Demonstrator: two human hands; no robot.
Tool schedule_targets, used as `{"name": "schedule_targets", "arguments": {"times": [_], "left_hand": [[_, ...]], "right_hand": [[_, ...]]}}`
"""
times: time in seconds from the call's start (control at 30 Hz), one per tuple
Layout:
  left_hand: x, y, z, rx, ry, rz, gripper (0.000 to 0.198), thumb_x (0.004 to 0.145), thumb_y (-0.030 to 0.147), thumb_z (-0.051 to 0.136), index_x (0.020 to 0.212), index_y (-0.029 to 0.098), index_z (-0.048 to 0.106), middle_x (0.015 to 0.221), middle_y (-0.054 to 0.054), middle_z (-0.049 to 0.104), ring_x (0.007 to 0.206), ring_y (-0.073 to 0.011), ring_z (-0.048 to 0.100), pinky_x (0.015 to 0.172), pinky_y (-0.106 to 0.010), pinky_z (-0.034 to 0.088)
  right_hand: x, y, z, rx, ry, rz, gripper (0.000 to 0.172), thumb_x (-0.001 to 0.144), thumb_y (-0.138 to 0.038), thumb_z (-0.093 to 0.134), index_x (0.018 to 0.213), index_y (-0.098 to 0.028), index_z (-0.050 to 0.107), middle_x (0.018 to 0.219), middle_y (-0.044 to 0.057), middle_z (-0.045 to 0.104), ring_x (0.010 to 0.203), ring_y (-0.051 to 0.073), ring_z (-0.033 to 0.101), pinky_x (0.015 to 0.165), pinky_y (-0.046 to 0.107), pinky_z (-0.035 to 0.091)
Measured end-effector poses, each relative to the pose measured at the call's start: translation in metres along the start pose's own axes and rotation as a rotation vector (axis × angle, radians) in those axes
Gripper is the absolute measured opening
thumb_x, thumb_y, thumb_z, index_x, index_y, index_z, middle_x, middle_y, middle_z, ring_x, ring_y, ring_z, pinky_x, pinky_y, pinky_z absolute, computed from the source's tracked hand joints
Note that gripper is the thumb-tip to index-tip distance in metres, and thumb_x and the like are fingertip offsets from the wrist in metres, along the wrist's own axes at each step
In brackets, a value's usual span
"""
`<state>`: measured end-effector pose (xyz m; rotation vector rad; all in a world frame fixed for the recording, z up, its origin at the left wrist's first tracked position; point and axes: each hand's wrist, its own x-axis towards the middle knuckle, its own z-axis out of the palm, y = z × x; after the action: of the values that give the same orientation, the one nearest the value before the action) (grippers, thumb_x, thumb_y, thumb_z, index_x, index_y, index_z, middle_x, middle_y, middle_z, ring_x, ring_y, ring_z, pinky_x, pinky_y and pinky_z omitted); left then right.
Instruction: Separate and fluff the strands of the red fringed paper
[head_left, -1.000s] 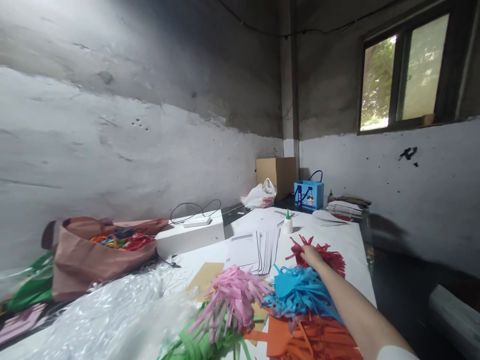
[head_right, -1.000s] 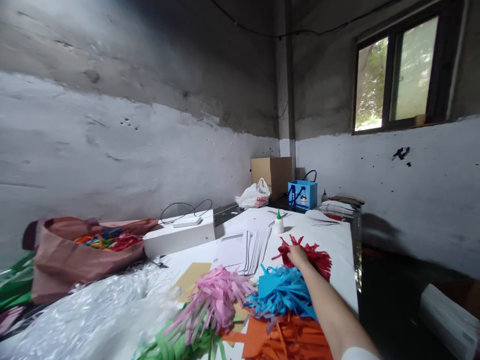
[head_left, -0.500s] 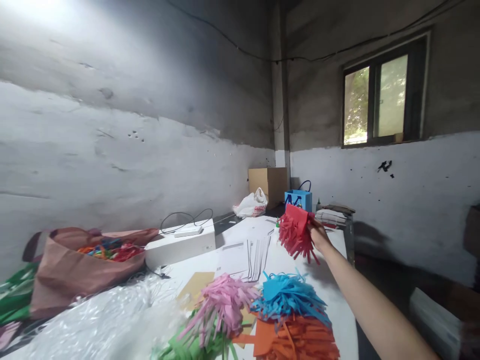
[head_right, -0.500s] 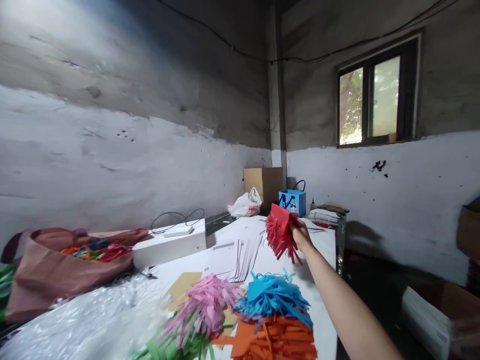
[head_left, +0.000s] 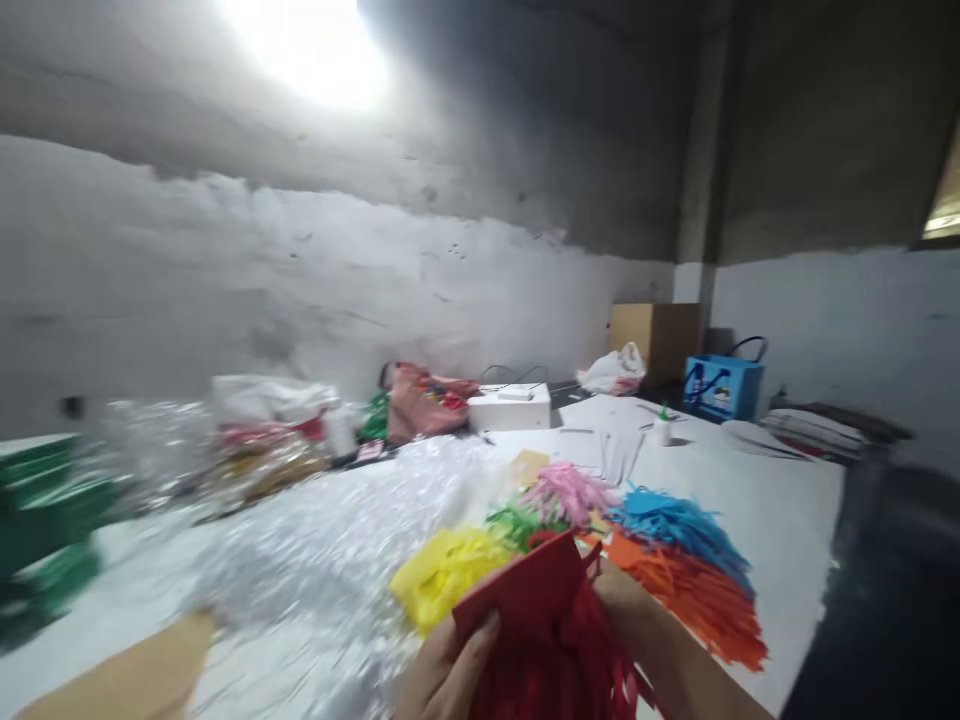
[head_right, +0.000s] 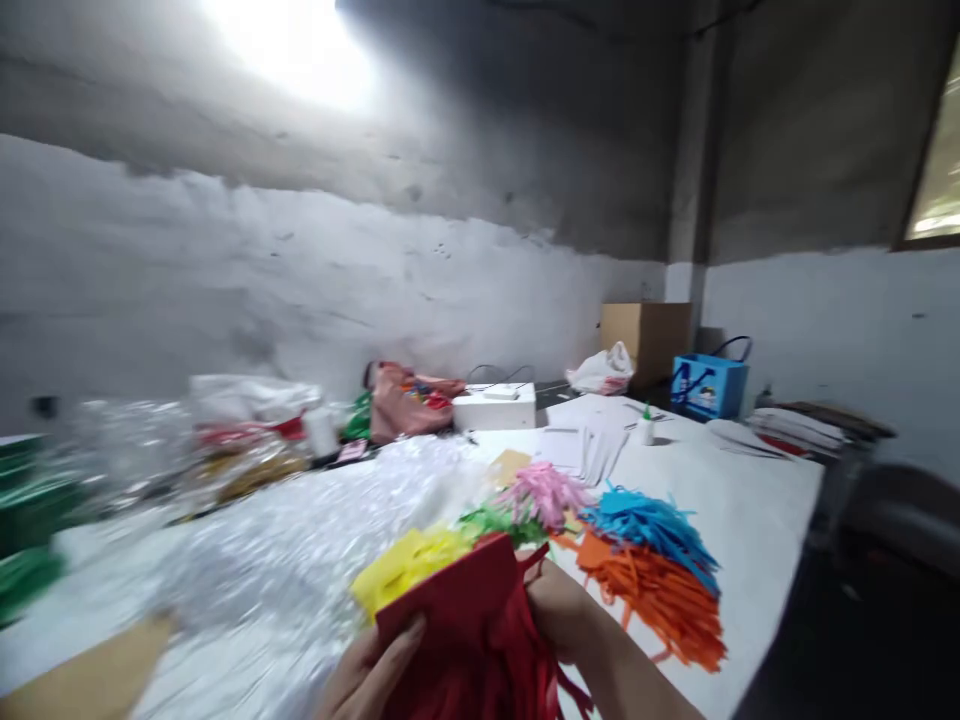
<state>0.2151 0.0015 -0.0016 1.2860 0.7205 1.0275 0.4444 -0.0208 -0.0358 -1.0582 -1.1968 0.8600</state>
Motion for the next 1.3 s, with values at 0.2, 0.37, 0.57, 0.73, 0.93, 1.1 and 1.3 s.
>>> {"name": "schedule_targets", "arguments": {"times": [0.2, 0.37, 0.57, 0.73, 0.93, 1.1, 1.3], "left_hand": [[-0.074, -0.029, -0.087, -0.220, 0.417, -0.193, 0.043, 0.078, 0.058, 0.076, 0.095, 0.019, 0.075, 0.086, -0.006, 0.083, 0.101, -0.0333, 0.076, 0.084, -0.041, 0.063], [-0.118, -0.071, -0.126, -0.373, 0.505, -0.138, 0.037, 0.080, 0.056, 0.075, 0.094, 0.022, 0.076, 0.095, -0.007, 0.083, 0.116, -0.0327, 0.070, 0.096, -0.040, 0.059], [-0.150, -0.093, -0.143, -0.495, 0.448, -0.199, 0.048, 0.078, 0.068, 0.070, 0.102, 0.027, 0.080, 0.116, -0.007, 0.079, 0.132, -0.0327, 0.059, 0.113, -0.043, 0.047], [-0.127, -0.075, -0.145, -0.557, 0.210, -0.100, 0.047, 0.085, 0.054, 0.071, 0.125, 0.029, 0.072, 0.139, -0.006, 0.068, 0.141, -0.0322, 0.049, 0.120, -0.047, 0.034], [-0.086, -0.083, -0.161, -0.429, 0.073, -0.105, 0.056, 0.080, 0.046, 0.080, 0.132, 0.028, 0.068, 0.142, -0.012, 0.065, 0.139, -0.0355, 0.051, 0.120, -0.051, 0.031], [-0.084, -0.117, -0.168, -0.349, 0.019, -0.012, 0.054, 0.079, 0.054, 0.078, 0.123, 0.022, 0.074, 0.135, -0.015, 0.069, 0.134, -0.0373, 0.054, 0.118, -0.052, 0.031], [-0.092, -0.116, -0.165, -0.311, 0.132, -0.054, 0.048, 0.077, 0.056, 0.080, 0.111, 0.021, 0.080, 0.113, -0.014, 0.078, 0.122, -0.0382, 0.062, 0.114, -0.055, 0.037]], "right_hand": [[-0.028, 0.011, 0.082, -0.200, 0.067, -0.227, 0.019, 0.088, -0.024, 0.064, 0.104, -0.023, 0.074, 0.110, 0.011, 0.071, 0.112, 0.032, 0.062, 0.101, 0.052, 0.048], [-0.080, 0.025, 0.198, -0.506, -0.361, -0.709, 0.040, 0.087, -0.016, 0.067, 0.127, -0.017, 0.066, 0.114, 0.014, 0.072, 0.103, 0.029, 0.067, 0.093, 0.043, 0.057], [-0.088, 0.041, 0.234, -0.506, -0.391, -0.744, 0.033, 0.088, -0.006, 0.058, 0.116, -0.021, 0.068, 0.102, 0.011, 0.074, 0.090, 0.025, 0.069, 0.084, 0.042, 0.059], [-0.062, 0.036, 0.220, -0.330, -0.493, -0.370, 0.021, 0.089, -0.012, 0.057, 0.096, -0.025, 0.072, 0.094, 0.004, 0.074, 0.087, 0.021, 0.070, 0.079, 0.033, 0.055], [-0.039, 0.058, 0.217, -0.203, -0.507, -0.096, 0.015, 0.088, -0.031, 0.067, 0.075, -0.023, 0.070, 0.076, 0.002, 0.070, 0.069, 0.019, 0.065, 0.065, 0.028, 0.048], [-0.041, 0.082, 0.213, -0.157, -0.556, 0.028, 0.018, 0.087, -0.038, 0.071, 0.076, -0.023, 0.071, 0.078, 0.002, 0.071, 0.074, 0.020, 0.065, 0.068, 0.028, 0.049], [-0.036, 0.068, 0.210, -0.110, -0.668, 0.096, 0.014, 0.085, -0.037, 0.068, 0.087, -0.025, 0.076, 0.088, 0.004, 0.074, 0.084, 0.023, 0.069, 0.077, 0.032, 0.052]]}}
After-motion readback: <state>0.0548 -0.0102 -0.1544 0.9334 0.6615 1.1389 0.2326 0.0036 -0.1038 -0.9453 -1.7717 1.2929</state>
